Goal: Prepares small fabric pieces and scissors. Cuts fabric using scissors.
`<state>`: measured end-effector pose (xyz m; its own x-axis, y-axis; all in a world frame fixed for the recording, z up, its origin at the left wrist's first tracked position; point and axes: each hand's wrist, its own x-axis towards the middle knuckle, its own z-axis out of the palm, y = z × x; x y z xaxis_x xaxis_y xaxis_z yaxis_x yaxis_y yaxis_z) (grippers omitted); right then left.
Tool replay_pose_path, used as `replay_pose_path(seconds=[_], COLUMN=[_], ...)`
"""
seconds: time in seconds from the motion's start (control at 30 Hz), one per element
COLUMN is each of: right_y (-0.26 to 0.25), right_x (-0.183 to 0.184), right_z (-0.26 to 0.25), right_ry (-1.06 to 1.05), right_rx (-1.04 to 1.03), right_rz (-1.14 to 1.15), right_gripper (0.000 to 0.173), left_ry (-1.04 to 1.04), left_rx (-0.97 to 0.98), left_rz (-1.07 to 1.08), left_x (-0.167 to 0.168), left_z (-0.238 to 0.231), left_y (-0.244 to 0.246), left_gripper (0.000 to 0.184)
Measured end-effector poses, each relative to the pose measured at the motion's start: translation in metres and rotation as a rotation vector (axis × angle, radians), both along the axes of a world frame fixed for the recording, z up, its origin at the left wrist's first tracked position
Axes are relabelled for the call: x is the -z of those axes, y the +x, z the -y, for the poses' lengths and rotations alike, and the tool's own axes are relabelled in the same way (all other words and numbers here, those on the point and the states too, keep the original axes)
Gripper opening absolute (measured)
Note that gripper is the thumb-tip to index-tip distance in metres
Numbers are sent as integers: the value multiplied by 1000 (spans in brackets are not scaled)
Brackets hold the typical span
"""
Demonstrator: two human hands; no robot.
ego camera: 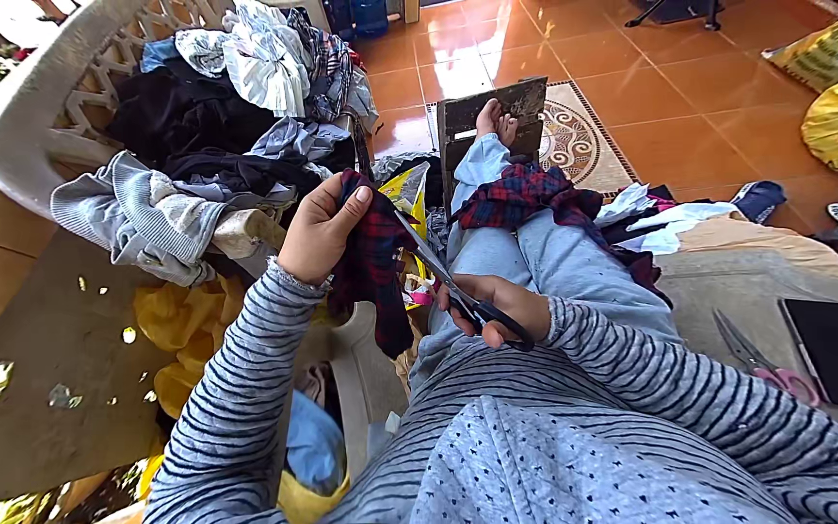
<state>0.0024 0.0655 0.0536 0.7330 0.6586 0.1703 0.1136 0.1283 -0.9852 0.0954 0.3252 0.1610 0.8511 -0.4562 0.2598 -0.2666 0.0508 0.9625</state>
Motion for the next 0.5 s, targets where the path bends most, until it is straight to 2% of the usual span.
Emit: replay_pose_path(seconds=[0.1, 0.33, 0.5], right_y=[-1, -2, -3], right_x=[0, 2, 1], right_z=[2, 2, 0], right_ry=[30, 57, 43], right_rx=[8, 39, 54], right_rz=[-41, -86, -32], right_gripper=[65, 60, 59], left_ry=[13, 32, 50], left_rx=[-22, -31, -129], left_rz=[13, 140, 250], left_x=[2, 10, 10], left_z=[-3, -4, 2], left_y=[4, 11, 6], left_gripper=[12, 10, 10])
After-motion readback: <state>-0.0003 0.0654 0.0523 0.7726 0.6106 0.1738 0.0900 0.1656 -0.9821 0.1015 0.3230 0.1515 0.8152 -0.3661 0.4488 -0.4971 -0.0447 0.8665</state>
